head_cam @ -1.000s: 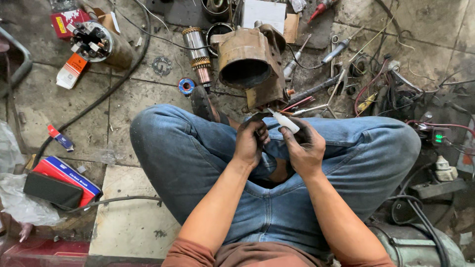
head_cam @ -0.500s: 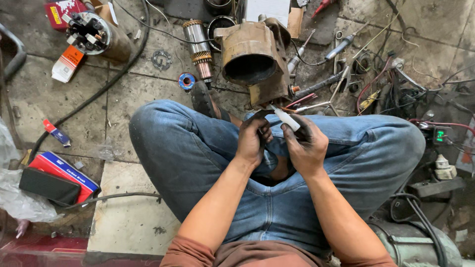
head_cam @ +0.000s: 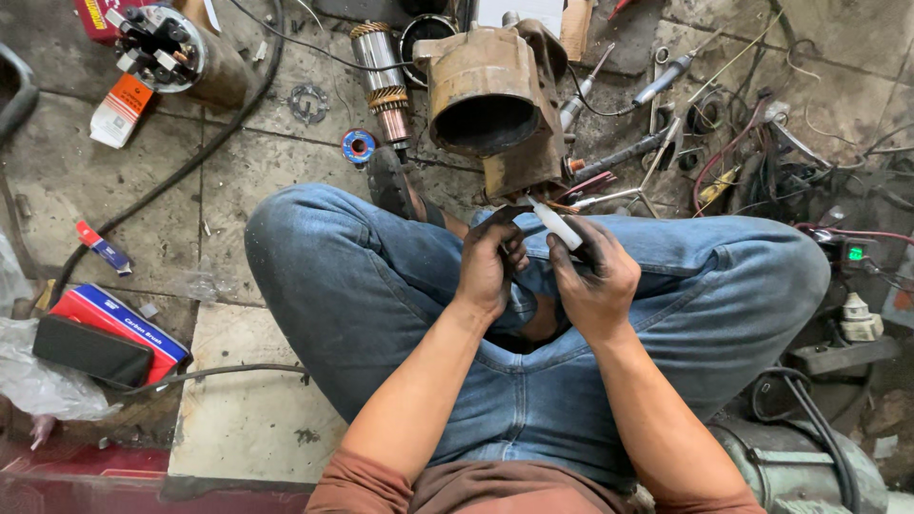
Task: The person sits on the floor and works on an electric motor. They use a rotary tool to grind or clean the motor housing, then apply a substance from a small tube to the motor's interior. The person handles various motor parts and tools throughout the process.
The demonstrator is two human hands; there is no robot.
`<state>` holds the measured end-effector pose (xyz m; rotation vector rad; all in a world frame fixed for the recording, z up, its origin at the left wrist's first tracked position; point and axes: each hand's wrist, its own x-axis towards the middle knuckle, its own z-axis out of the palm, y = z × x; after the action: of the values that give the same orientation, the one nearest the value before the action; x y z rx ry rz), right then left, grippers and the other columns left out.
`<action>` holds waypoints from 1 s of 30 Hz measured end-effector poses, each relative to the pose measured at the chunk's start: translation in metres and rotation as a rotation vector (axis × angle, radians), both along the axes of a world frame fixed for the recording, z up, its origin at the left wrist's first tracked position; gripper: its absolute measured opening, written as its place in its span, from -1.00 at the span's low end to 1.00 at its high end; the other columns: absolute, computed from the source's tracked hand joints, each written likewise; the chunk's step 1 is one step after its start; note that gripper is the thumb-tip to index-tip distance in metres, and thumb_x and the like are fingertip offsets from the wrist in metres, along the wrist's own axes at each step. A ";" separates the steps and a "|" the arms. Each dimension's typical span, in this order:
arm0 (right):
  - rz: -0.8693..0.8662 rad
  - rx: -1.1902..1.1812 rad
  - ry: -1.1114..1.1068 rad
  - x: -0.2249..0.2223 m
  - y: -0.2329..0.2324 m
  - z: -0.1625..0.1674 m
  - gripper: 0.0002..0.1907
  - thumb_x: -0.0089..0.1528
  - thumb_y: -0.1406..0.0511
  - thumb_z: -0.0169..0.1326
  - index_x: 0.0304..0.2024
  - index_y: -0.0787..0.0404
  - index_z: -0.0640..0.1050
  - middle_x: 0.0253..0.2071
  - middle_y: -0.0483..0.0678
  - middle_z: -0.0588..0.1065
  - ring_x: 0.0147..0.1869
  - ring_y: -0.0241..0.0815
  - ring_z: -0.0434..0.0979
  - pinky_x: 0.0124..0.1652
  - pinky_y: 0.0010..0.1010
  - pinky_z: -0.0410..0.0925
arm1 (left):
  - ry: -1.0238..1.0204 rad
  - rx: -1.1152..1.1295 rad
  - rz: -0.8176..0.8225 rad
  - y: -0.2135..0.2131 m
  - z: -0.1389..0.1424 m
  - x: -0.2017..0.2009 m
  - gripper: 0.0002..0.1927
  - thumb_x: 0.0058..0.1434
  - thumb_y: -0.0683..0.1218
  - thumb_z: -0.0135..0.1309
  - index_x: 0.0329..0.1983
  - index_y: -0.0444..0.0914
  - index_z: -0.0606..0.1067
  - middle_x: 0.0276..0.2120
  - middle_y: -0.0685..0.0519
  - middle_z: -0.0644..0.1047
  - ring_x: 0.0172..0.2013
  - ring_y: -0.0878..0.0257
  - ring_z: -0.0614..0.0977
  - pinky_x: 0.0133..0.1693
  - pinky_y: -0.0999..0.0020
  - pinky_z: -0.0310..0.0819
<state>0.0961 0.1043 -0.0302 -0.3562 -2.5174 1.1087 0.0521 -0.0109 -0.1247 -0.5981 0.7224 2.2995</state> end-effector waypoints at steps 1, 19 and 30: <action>0.011 0.036 0.007 0.000 0.000 0.000 -0.72 0.24 0.47 0.30 -0.01 0.39 0.58 -0.06 0.14 0.60 -0.08 -0.04 0.68 -0.08 -0.36 0.50 | 0.000 0.000 0.002 0.000 0.000 0.000 -0.85 0.28 -0.15 -0.03 -0.43 -0.23 0.35 -0.54 0.12 0.31 -0.55 0.34 0.35 -0.48 0.39 0.26; 0.060 0.147 0.030 -0.002 -0.003 0.007 -0.68 0.23 0.48 0.30 0.03 0.37 0.58 -0.01 0.14 0.59 0.01 0.02 0.68 0.00 -0.33 0.50 | 0.003 0.027 0.013 0.000 0.001 0.000 -0.90 0.27 -0.17 -0.04 -0.38 -0.24 0.39 -0.54 0.13 0.31 -0.54 0.35 0.34 -0.47 0.40 0.25; 0.075 0.159 0.037 0.000 -0.003 0.009 -0.65 0.20 0.48 0.32 0.04 0.33 0.58 0.00 0.13 0.57 0.00 0.03 0.67 -0.01 -0.32 0.51 | -0.010 -0.007 -0.002 -0.001 0.005 0.000 -0.91 0.27 -0.17 -0.03 -0.36 -0.27 0.39 -0.54 0.10 0.35 -0.55 0.33 0.37 -0.48 0.41 0.28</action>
<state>0.0960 0.1009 -0.0215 -0.1983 -2.5834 0.9252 0.0519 -0.0115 -0.1201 -0.6114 0.7269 2.2913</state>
